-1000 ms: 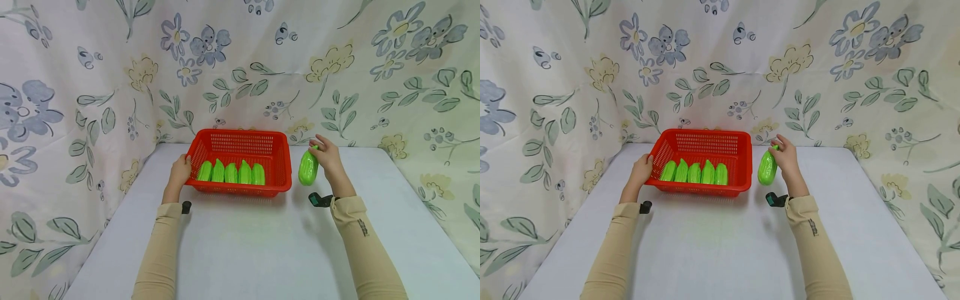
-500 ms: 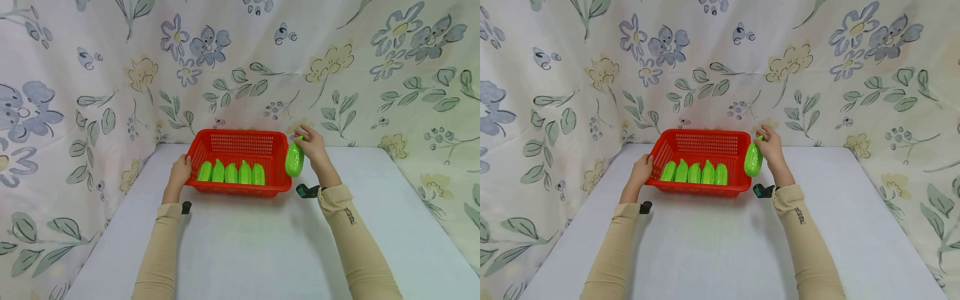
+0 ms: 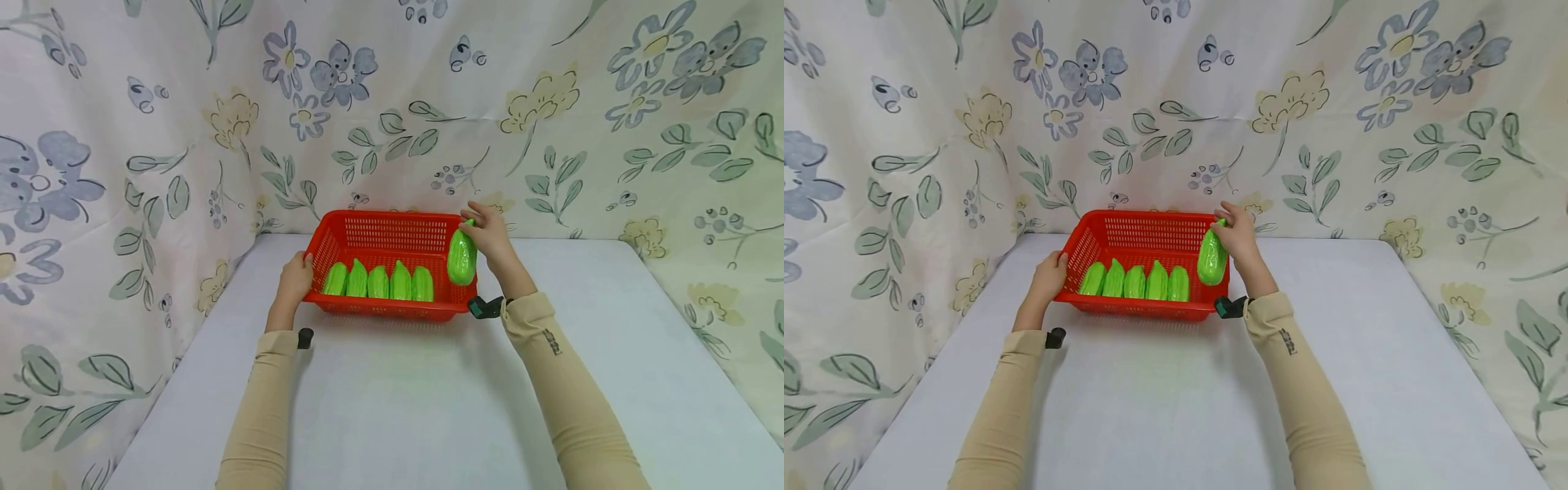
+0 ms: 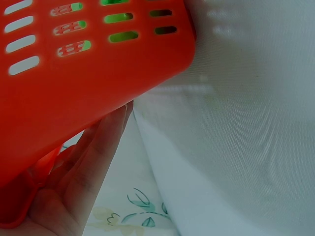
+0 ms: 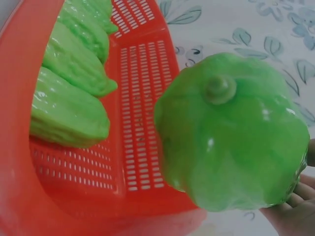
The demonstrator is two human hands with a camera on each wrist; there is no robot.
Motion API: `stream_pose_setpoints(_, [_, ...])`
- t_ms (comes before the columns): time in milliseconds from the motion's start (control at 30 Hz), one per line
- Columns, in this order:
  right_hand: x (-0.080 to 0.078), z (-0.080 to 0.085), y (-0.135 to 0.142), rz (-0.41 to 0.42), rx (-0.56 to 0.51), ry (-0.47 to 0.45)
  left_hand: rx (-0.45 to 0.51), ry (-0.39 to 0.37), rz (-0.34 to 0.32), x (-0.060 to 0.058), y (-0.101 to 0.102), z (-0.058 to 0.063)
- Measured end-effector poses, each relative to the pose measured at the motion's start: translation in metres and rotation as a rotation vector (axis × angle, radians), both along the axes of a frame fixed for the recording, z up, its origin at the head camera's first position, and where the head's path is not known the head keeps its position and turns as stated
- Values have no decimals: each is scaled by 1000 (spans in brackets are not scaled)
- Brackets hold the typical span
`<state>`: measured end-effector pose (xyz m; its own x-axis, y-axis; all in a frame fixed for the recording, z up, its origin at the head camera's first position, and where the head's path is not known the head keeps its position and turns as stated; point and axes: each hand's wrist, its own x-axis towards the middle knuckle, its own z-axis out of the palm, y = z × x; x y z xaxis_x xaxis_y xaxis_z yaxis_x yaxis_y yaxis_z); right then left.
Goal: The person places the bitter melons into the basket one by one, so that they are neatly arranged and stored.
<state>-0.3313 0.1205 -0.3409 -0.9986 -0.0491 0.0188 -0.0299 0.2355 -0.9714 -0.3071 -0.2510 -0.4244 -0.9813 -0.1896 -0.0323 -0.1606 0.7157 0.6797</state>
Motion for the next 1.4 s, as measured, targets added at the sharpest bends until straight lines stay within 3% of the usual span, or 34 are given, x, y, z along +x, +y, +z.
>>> stream_pose_setpoints(333, [-9,-9,-15,42,-30,-43,0,0,-2,-1,0,-1])
stream_pose_setpoints(600, [-15,-13,-19,65,22,-83,-3,3,-2,-2,0,-2])
stream_pose_setpoints(767, [-26,-16,-20,94,130,-154,-3,2,-3,-2,-1,-2])
stream_pose_setpoints(900, [-45,-32,-16,179,228,-184,-2,-2,-3,-2,-1,-3])
stream_pose_setpoints(1000, [-91,-78,-6,215,301,-124,2,-8,-2,-1,-1,-2])
stream_pose_setpoints(1133, [-142,-129,0,244,400,-147,3,-7,-3,-2,0,-3])
stream_pose_setpoints(1200, [-144,-131,-2,280,426,-201,0,-1,-3,-2,0,-3])
stream_pose_setpoints(1367, [-144,-133,-11,315,507,-217,-2,2,3,-3,0,-4])
stream_pose_setpoints(1400, [-135,-124,-15,328,529,-218,-2,0,5,-3,0,-4])
